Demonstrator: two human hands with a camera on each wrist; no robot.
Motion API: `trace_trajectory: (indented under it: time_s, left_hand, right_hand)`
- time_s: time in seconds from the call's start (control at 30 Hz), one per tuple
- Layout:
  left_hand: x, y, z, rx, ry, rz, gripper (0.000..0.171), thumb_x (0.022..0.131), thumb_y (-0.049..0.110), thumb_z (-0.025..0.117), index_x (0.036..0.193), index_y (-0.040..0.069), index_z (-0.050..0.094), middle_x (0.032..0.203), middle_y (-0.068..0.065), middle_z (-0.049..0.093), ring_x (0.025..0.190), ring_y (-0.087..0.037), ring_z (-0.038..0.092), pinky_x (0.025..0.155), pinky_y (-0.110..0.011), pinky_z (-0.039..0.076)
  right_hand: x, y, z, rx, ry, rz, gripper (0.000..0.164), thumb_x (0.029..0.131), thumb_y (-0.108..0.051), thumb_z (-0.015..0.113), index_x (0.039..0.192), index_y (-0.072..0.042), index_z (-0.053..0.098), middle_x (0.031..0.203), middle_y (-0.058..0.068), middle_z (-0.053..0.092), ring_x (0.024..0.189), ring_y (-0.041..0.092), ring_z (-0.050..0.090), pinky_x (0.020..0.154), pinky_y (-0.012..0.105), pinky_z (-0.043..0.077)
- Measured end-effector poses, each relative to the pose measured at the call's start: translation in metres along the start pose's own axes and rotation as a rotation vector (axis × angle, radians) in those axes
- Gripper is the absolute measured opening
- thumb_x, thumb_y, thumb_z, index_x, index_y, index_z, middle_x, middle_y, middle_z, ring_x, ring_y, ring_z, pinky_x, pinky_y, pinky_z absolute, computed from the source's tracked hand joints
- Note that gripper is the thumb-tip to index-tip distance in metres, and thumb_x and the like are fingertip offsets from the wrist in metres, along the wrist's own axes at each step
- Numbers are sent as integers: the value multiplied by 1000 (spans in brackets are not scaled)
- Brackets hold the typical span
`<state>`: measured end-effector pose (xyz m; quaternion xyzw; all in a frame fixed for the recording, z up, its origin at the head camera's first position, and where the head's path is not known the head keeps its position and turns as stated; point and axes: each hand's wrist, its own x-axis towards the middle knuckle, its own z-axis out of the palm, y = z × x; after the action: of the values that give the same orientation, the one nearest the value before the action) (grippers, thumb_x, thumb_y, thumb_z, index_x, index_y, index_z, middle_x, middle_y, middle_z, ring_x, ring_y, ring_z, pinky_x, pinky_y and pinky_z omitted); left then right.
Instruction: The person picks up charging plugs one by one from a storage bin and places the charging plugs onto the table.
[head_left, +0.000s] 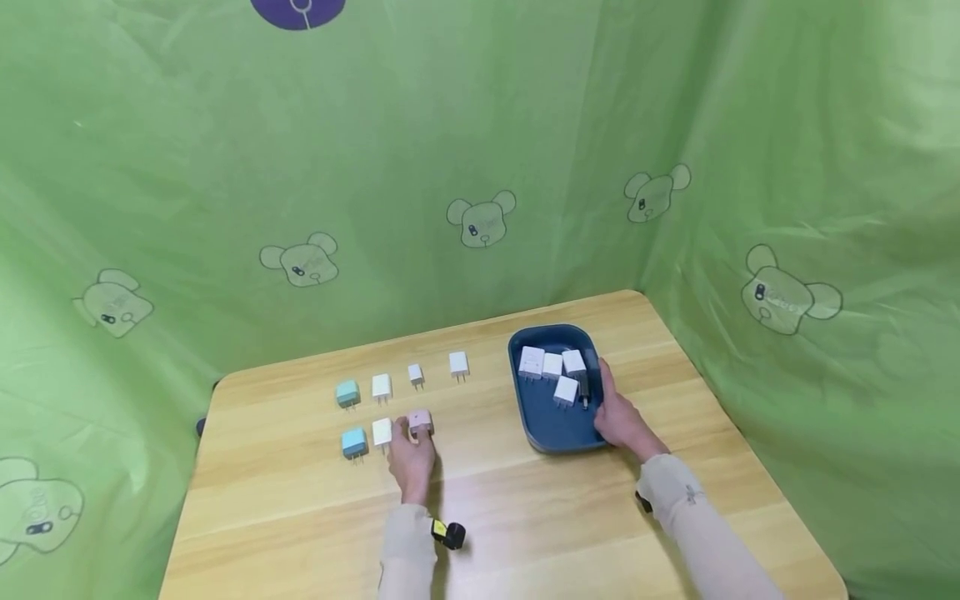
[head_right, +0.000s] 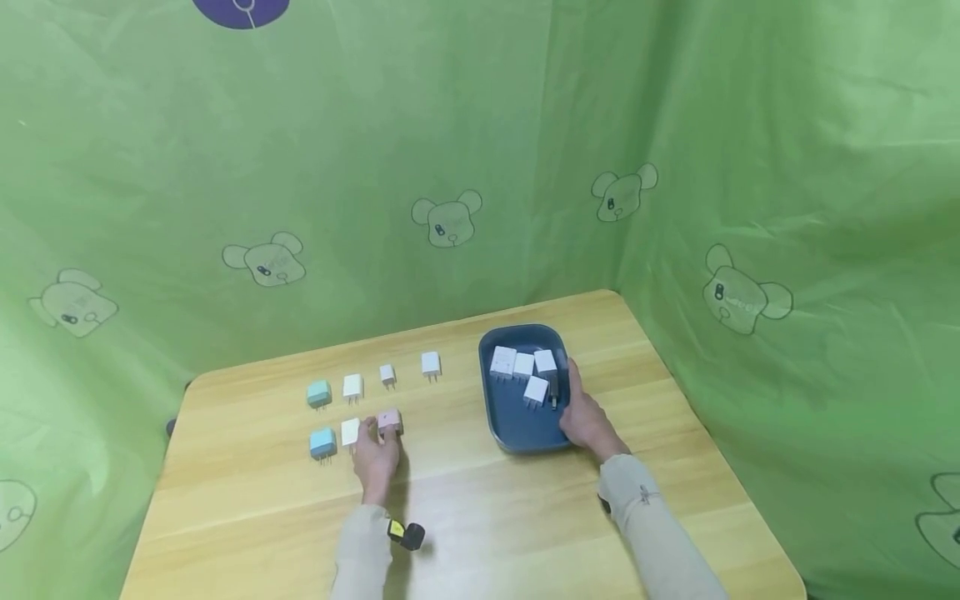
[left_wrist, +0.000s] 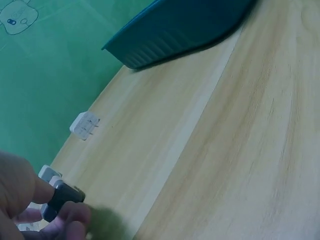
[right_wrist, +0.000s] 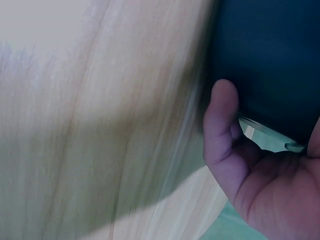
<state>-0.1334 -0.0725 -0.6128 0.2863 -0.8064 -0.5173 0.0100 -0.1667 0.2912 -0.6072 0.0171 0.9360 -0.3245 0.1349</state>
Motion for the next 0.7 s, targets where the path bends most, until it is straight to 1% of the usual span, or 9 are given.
trace_trajectory:
  time_s: [0.07,0.13,0.17,0.23,0.3,0.37,0.47,0.6,0.7]
  left_hand:
    - [-3,3,-1,33,32,22,55,102,23,57,151,7,39,150,-26,51,122,-49,59,103,-65,47]
    - [-5,8,-1,72,80,64,58,102,26,57,152,6,36,129,-27,65,98,-44,68,87,-58,56]
    - [-6,11,-1,97,110,94,59,102,28,58,152,6,36,116,-26,70,85,-39,69,77,-52,57]
    - [-7,17,-1,148,181,175,59,101,30,60,150,4,38,88,-19,72,63,-28,63,58,-40,53]
    - [-7,24,0,189,242,252,59,100,31,62,147,2,41,68,-12,64,51,-21,54,48,-32,43]
    - [-8,31,1,221,284,318,56,99,30,64,143,1,46,67,-8,63,51,-17,50,47,-27,38]
    - [-10,43,3,240,295,389,51,99,29,65,139,1,50,71,-10,64,52,-18,51,48,-27,37]
    - [-13,59,10,250,271,491,45,99,27,65,135,2,54,74,-11,66,55,-17,53,50,-26,41]
    - [-17,70,18,255,231,574,41,98,24,66,133,4,56,80,-10,67,62,-17,56,54,-27,46]
  right_hand:
    - [0,-1,0,-2,2,-2,91,98,-1,40,159,-22,-24,67,7,45,56,22,51,54,33,42]
    - [1,-1,-1,-1,2,-2,90,98,-1,40,159,-21,-23,67,8,45,56,23,52,54,33,42]
    - [1,-1,-1,-2,3,-2,90,98,-1,40,159,-21,-23,67,8,46,56,23,52,54,33,43]
    - [0,-2,-2,-4,6,-6,91,97,-1,41,159,-20,-23,67,8,47,57,23,52,54,33,43]
    - [0,-2,-2,-7,10,-10,91,97,0,41,160,-19,-22,68,10,48,57,23,52,54,33,42]
    - [0,-2,-3,-13,12,-11,91,97,-1,41,160,-19,-22,69,11,50,58,23,53,54,33,42]
    - [-1,-1,-2,-22,6,-7,89,97,-1,40,160,-18,-21,71,12,51,59,24,53,54,33,42]
    - [-1,-1,-2,-20,14,-17,88,97,-1,39,160,-17,-21,73,13,52,58,24,52,55,33,41]
    - [-1,0,-2,-21,30,-41,89,96,0,41,160,-15,-19,69,12,50,57,23,51,53,33,40]
